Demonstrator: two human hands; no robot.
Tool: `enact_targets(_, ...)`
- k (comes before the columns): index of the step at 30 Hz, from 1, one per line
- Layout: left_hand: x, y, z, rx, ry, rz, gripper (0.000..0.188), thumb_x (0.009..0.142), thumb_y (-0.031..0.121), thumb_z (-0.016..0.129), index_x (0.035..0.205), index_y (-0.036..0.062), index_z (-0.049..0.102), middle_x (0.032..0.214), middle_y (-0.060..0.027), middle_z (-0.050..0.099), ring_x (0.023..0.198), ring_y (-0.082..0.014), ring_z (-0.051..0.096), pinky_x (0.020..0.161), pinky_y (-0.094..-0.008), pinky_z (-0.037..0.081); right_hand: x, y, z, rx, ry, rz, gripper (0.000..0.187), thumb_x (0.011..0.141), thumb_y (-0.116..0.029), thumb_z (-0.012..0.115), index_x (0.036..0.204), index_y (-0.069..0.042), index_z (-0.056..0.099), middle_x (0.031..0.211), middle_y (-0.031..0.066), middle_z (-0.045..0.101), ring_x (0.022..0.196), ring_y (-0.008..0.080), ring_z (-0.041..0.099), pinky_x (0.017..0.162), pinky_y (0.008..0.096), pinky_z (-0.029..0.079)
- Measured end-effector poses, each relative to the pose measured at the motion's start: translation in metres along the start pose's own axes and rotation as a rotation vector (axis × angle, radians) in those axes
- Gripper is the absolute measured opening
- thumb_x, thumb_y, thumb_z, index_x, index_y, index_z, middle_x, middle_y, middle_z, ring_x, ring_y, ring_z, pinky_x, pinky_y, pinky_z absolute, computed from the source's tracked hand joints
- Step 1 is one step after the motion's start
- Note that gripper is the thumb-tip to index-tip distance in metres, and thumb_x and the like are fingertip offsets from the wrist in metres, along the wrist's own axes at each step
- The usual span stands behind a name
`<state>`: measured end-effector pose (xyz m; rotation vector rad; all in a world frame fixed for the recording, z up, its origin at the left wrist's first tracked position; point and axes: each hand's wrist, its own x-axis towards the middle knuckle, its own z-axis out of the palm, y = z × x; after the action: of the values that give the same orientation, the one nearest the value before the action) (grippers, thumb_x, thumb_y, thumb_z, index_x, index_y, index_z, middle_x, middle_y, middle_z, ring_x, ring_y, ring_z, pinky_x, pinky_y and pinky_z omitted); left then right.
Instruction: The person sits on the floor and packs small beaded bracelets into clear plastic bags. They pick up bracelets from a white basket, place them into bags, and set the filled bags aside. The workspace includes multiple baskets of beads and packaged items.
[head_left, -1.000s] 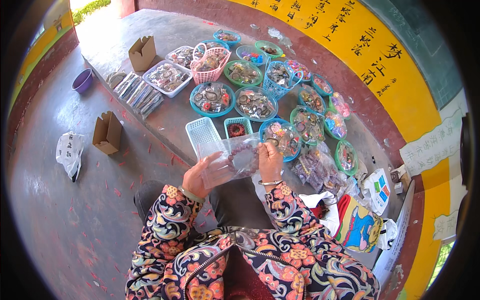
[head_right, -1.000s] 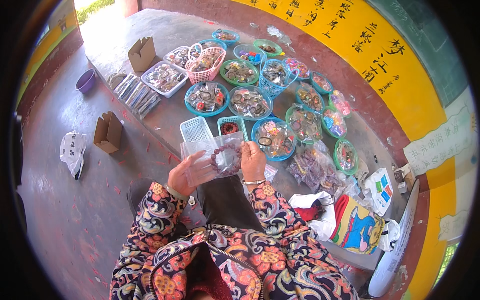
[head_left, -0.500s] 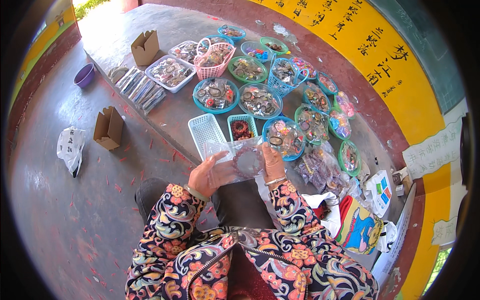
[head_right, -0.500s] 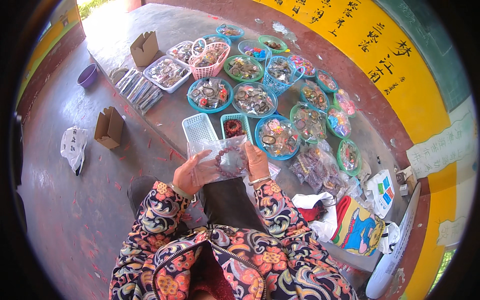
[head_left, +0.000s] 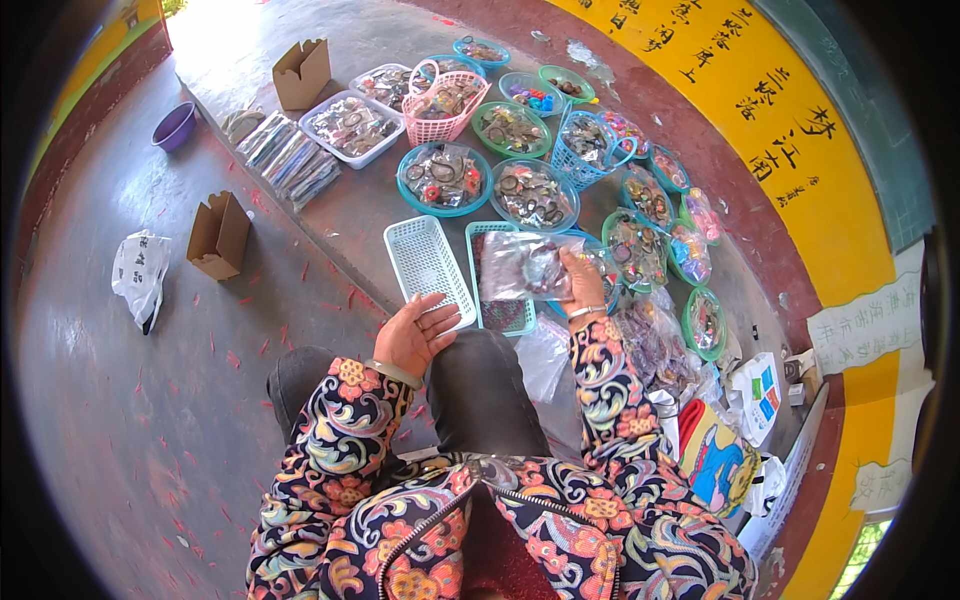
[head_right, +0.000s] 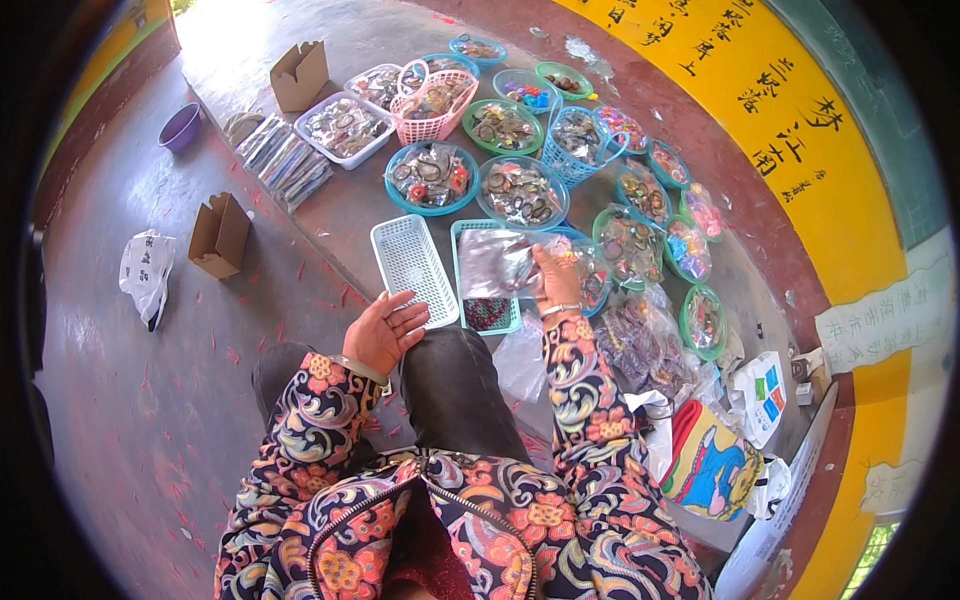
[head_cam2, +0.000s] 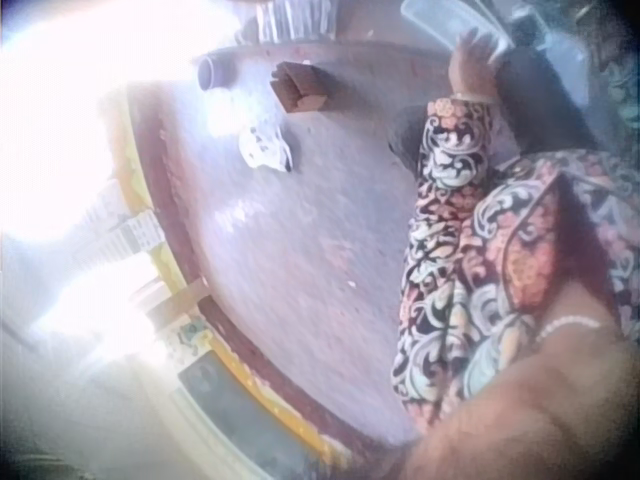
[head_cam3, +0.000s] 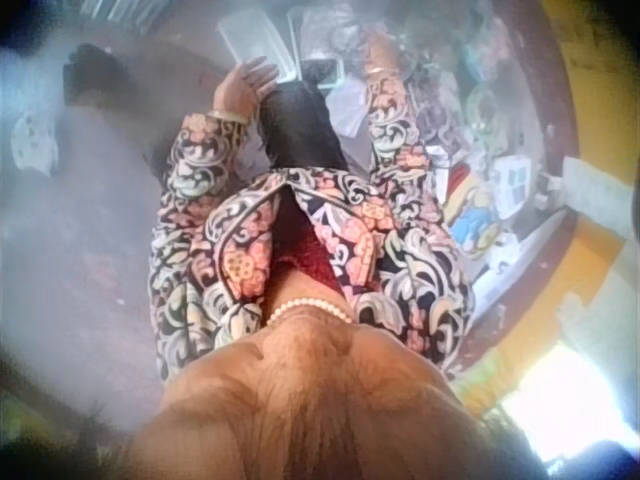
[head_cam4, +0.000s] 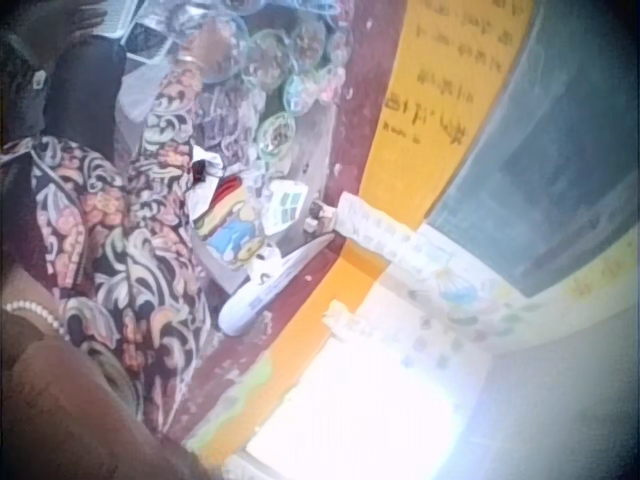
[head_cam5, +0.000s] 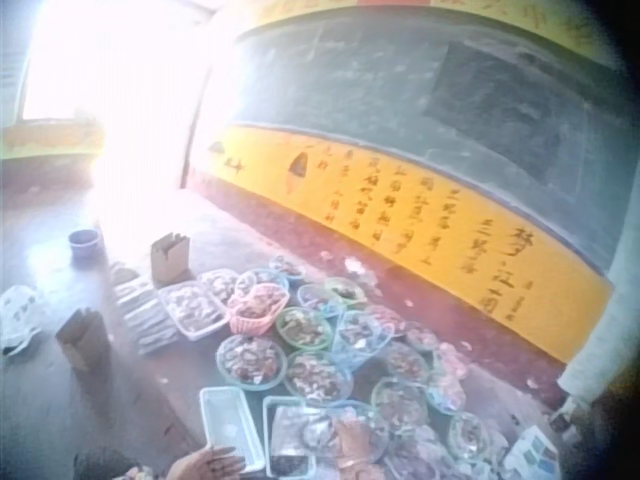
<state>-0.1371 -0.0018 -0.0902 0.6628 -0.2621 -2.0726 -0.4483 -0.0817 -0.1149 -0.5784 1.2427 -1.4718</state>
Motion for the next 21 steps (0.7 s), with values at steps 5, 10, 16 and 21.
enact_targets(5, -0.006, 0.005, -0.013, 0.077, 0.1, 0.005, 0.042, 0.092, 0.037, 0.041, 0.111, 0.0007, 0.051, 0.104, -0.0131, 0.059, 0.094, -0.0215, 0.058, 0.076, -0.0305, 0.047, 0.014, 0.013, 0.013, -0.429, 0.093, -0.005, 0.021, 0.076, -0.025, 0.07, 0.074, -0.005, 0.061, 0.058, -0.0024, 0.055, 0.04, 0.0066, 0.043, 0.035, 0.0219, 0.029)
enact_targets(10, -0.008, 0.007, -0.011, 0.111, 0.139, -0.013, 0.042, 0.091, 0.037, 0.043, 0.109, 0.0011, 0.052, 0.101, -0.0121, 0.061, 0.093, -0.021, 0.058, 0.074, -0.029, 0.047, 0.003, 0.044, 0.017, -0.524, -0.007, -0.055, 0.023, 0.075, -0.025, 0.07, 0.067, -0.005, 0.063, 0.055, -0.003, 0.053, 0.044, 0.0056, 0.039, 0.041, 0.0218, 0.029)
enact_targets(16, -0.005, 0.005, -0.009, 0.142, 0.131, -0.017, 0.04, 0.091, 0.037, 0.043, 0.108, 0.0012, 0.052, 0.099, -0.0115, 0.061, 0.09, -0.02, 0.059, 0.073, -0.0278, 0.047, 0.003, 0.068, -0.003, -0.939, -0.03, -0.161, 0.034, 0.078, -0.033, 0.063, 0.071, 0.0, 0.065, 0.052, 0.0025, 0.054, 0.042, 0.0112, 0.048, 0.041, 0.028, 0.037)
enact_targets(21, -0.005, 0.003, -0.011, 0.119, 0.133, -0.006, 0.04, 0.09, 0.036, 0.047, 0.105, -0.0001, 0.054, 0.094, -0.012, 0.062, 0.083, -0.0182, 0.061, 0.069, -0.0259, 0.048, 0.004, 0.061, -0.002, -1.142, -0.057, -0.149, 0.035, 0.08, -0.034, 0.059, 0.071, 0.0, 0.064, 0.049, 0.0071, 0.053, 0.042, 0.0156, 0.054, 0.043, 0.0306, 0.041)
